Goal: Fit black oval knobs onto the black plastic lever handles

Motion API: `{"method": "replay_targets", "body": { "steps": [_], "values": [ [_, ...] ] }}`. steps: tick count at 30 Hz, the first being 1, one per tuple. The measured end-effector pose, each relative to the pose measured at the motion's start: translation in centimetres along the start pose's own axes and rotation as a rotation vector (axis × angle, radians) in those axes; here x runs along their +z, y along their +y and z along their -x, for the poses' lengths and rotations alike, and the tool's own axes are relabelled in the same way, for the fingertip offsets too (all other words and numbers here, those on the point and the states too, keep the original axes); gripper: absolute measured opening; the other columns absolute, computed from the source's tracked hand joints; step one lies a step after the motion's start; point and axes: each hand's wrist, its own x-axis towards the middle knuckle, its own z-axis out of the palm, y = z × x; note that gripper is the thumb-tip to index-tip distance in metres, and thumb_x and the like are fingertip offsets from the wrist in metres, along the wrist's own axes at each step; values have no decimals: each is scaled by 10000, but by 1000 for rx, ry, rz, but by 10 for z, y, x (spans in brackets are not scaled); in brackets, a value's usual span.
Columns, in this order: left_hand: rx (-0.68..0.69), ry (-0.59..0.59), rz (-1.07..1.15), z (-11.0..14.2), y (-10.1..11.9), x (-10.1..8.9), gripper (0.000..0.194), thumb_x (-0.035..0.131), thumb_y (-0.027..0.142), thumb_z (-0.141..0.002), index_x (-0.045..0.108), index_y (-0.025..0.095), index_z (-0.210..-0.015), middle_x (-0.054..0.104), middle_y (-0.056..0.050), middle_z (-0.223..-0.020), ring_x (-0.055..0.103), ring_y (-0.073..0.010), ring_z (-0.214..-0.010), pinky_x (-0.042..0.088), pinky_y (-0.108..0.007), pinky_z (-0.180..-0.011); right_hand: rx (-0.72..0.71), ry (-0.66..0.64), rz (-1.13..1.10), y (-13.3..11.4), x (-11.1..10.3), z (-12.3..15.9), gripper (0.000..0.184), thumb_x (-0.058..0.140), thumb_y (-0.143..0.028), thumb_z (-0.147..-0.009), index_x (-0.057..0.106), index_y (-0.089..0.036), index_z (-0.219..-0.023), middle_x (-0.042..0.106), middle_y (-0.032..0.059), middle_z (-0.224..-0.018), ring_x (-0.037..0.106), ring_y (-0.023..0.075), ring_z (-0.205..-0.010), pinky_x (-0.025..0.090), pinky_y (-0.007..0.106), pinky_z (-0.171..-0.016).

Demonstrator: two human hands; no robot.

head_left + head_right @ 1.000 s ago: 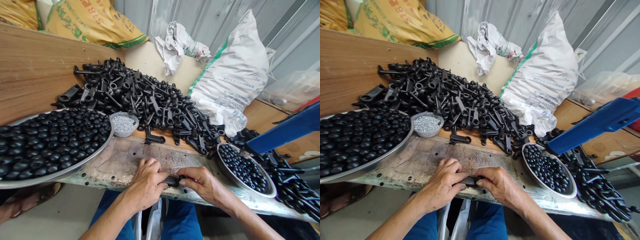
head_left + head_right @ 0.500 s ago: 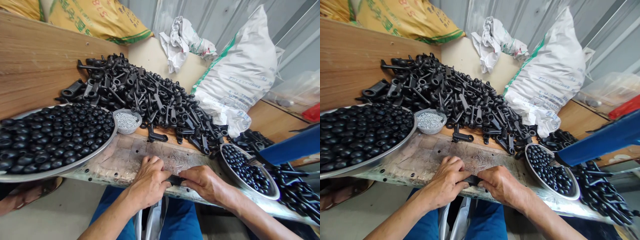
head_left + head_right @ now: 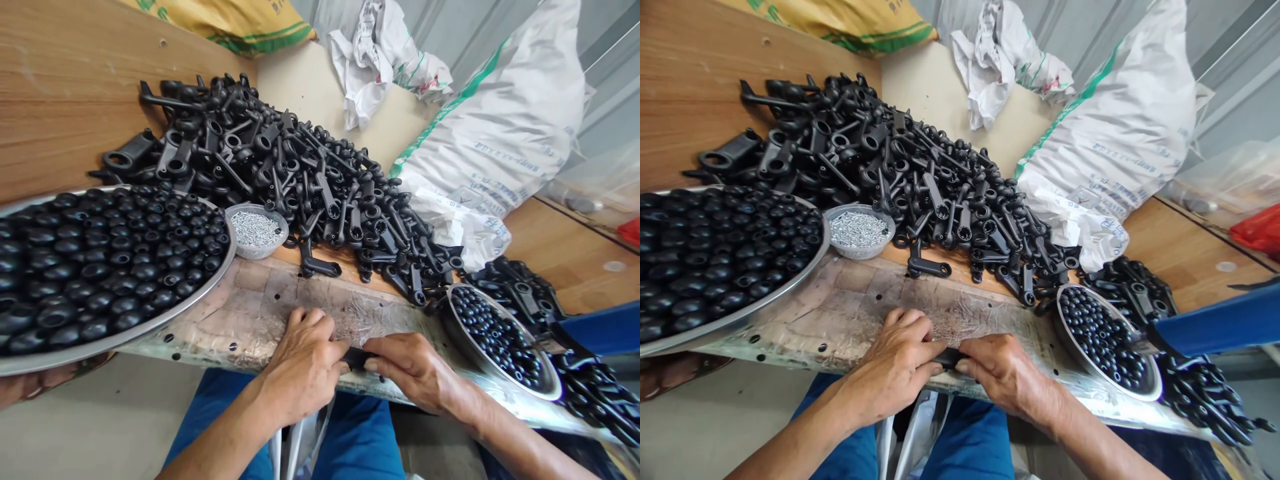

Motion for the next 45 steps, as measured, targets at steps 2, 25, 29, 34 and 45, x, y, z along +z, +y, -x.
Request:
{"method": "replay_targets", "body": {
  "steps": [2,25,29,34,45],
  "values": [
    [0,-3,1,0,0,0,118,637,246,-815,569,181,-744,466,-14,-826,399,-186,-870,298,-345,-765,51,41,-109,1,3,4,327,398,-365,-986,608,-124,-917,554,33,-699,501,130,-602,335,227,-563],
    [-9,-17,118,0,-2,9,48,551,209,-828,570,172,-803,478,-43,-828,402,-220,-878,276,-423,-819,213,99,-132,-10,8,2,159,508,-272,-932,619,-158,-937,553,5,-644,514,130,-546,350,237,-508],
    [0,-56,130,-1,-3,8,68,539,229,-847,575,173,-838,482,-47,-834,403,-224,-881,281,-426,-817,440,100,-476,-6,11,3,249,531,-370,-909,636,-156,-837,506,-9,-557,468,115,-468,354,205,-443],
    [-22,18,136,1,-4,14,47,565,186,-810,558,172,-766,479,-40,-814,403,-217,-868,269,-423,-830,472,58,-548,-1,7,7,245,536,-380,-909,647,-162,-895,541,8,-609,492,129,-508,387,209,-469],
    [-31,-4,71,-1,-1,5,95,566,187,-813,574,160,-723,500,-49,-819,420,-220,-881,306,-408,-805,296,251,163,-20,26,0,227,396,-269,-936,573,-154,-851,527,21,-603,488,144,-506,290,247,-487]
  ]
}}
